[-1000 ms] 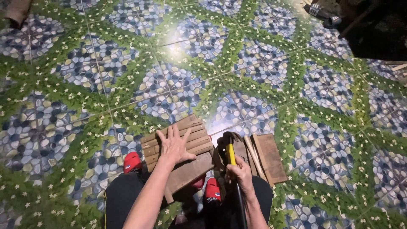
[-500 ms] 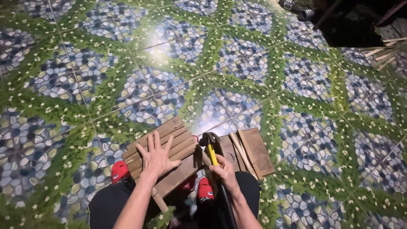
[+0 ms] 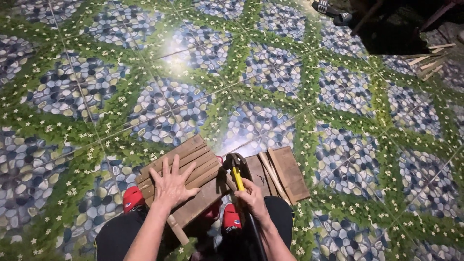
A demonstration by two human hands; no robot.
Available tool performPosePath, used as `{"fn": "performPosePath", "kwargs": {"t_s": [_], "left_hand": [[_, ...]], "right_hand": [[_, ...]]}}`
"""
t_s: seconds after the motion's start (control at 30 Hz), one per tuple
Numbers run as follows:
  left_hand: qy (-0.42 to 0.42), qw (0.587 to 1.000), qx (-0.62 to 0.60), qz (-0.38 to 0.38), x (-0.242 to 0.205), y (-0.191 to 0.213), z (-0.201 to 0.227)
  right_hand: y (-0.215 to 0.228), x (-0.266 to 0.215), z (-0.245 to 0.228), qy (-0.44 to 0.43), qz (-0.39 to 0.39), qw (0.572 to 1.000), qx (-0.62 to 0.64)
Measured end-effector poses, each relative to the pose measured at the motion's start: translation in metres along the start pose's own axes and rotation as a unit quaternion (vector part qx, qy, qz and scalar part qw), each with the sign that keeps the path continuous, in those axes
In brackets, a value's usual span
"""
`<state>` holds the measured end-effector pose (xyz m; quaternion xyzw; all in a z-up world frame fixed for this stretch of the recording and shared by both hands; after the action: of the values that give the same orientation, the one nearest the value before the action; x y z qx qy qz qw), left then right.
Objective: The person assembles bamboo slats onto a wooden frame using a hammer and nails.
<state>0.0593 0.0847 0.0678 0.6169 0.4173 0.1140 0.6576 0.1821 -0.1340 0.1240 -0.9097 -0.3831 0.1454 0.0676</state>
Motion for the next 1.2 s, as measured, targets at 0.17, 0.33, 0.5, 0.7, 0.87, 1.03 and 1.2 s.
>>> {"fn": "performPosePath", "kwargs": {"t_s": [0.17,0.33,0.5,0.7,0.87,1.03,1.2], "left_hand": [[-0.007,0.999,-0.028,-0.013,-0.004,0.001,-0.003],[-0.007,0.999,-0.032,0.007,0.006,-0.01,-0.007],[0.012,0.999,-0.024,0.028,0.009,-0.02,-0.003],[0.024,0.996,-0.037,0.08,0.01,-0.027,0.007],[0.084,0.991,-0.071,0.08,0.022,-0.042,0.01],[0.124,0.981,-0.129,0.072,0.023,-0.039,0.013],[0.13,0.976,-0.142,0.098,0.023,-0.042,0.01]], "right_hand": [[0.003,0.0,0.002,0.011,-0.008,1.0,-0.002],[0.011,0.004,0.014,-0.002,0.015,1.0,0.015],[0.008,0.005,0.013,-0.009,0.015,1.0,-0.024],[0.003,0.004,0.021,-0.017,-0.019,0.998,-0.063],[-0.001,0.002,0.021,-0.019,-0.033,0.998,-0.056],[-0.001,0.0,0.023,-0.011,-0.053,0.993,-0.109],[-0.012,-0.007,0.02,-0.051,-0.074,0.995,-0.044]]}}
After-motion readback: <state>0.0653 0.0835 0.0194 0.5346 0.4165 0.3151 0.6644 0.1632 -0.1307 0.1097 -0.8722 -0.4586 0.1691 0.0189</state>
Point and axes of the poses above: each hand's wrist, its own x-axis towards the middle knuckle, its own y-axis out of the back of the hand, z = x × y, the point moved 8 cm from there along x, towards the middle knuckle, and after that the axes turned 11 degrees about y, right-handed, at the moved point
